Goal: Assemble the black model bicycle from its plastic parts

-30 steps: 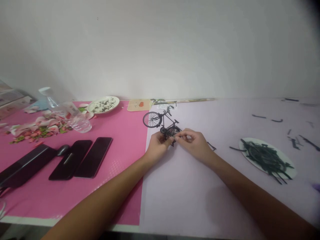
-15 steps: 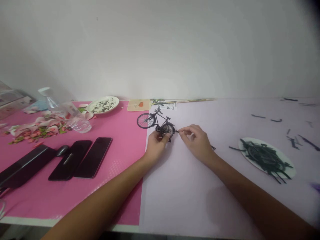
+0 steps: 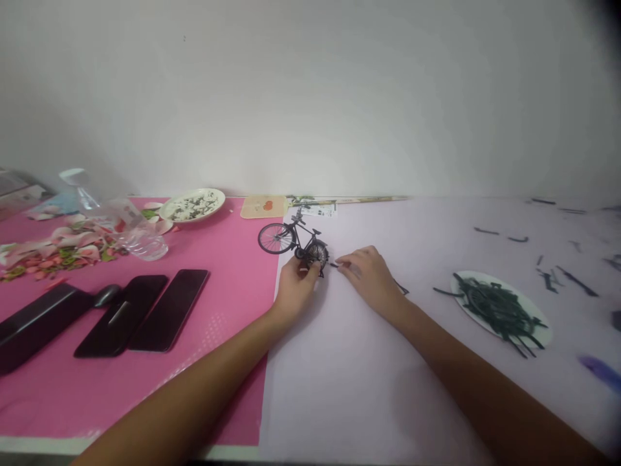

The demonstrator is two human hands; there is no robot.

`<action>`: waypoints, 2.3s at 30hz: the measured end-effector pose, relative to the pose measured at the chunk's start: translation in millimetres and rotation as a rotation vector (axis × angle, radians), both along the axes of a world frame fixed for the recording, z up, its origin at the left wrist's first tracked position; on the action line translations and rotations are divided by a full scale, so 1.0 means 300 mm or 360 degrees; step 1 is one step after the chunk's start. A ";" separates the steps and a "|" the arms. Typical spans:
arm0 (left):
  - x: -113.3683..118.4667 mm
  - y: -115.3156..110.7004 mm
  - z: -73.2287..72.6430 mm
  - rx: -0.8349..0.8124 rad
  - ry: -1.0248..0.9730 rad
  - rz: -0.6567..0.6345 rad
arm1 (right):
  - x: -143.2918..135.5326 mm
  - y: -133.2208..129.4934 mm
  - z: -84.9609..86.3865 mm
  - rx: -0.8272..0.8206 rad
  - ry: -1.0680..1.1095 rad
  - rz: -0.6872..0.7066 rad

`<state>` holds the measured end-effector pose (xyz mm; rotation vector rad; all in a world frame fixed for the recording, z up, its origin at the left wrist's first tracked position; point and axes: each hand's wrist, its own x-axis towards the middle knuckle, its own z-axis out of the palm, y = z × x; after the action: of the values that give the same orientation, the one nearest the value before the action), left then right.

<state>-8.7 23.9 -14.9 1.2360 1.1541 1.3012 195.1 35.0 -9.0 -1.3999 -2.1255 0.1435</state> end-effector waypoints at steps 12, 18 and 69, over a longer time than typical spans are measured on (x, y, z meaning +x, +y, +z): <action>-0.001 -0.014 0.028 0.0000 -0.0039 0.0058 | 0.020 0.003 -0.030 0.0044 0.0032 -0.0026; -0.003 -0.008 0.014 0.0018 -0.0007 0.0093 | 0.002 -0.011 0.004 0.0024 0.0263 -0.0114; 0.000 -0.010 0.020 0.0016 0.0053 0.0088 | -0.043 -0.056 0.083 0.0613 0.0400 0.0175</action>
<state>-8.8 20.8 -8.9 1.2452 1.2145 1.3333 182.3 18.2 15.7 -0.9877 -1.8974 -0.0449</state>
